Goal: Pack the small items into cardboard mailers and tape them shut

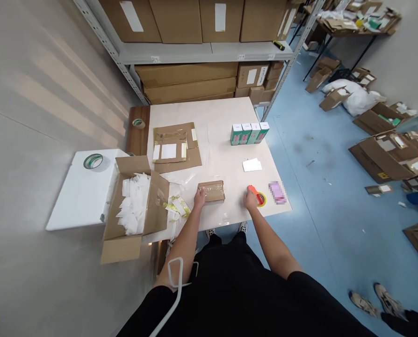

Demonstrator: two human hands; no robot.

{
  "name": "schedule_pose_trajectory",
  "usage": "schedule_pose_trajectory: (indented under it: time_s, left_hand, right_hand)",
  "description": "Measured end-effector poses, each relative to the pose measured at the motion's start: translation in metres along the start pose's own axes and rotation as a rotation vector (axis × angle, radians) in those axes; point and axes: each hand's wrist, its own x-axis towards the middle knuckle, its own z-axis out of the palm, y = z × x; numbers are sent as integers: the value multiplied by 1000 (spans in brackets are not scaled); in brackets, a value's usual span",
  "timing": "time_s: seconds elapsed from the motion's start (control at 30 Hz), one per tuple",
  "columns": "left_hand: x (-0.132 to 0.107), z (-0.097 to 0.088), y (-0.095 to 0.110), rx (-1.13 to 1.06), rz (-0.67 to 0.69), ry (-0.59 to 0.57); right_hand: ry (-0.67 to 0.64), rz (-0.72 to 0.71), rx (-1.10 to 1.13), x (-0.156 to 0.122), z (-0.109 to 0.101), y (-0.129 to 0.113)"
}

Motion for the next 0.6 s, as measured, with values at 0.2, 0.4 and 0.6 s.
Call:
schedule_pose_trajectory:
  time_s: [0.2, 0.4, 0.6]
  left_hand:
    - [4, 4, -4, -51, 48, -21]
    - [8, 3, -3, -169, 117, -67]
    - [5, -11, 24, -254, 101, -189]
  right_hand:
    - [-76, -277, 376, -26, 29, -83]
    - [-188, -175, 397, -26, 25, -112]
    - [-169, -135, 721, -27, 7, -111]
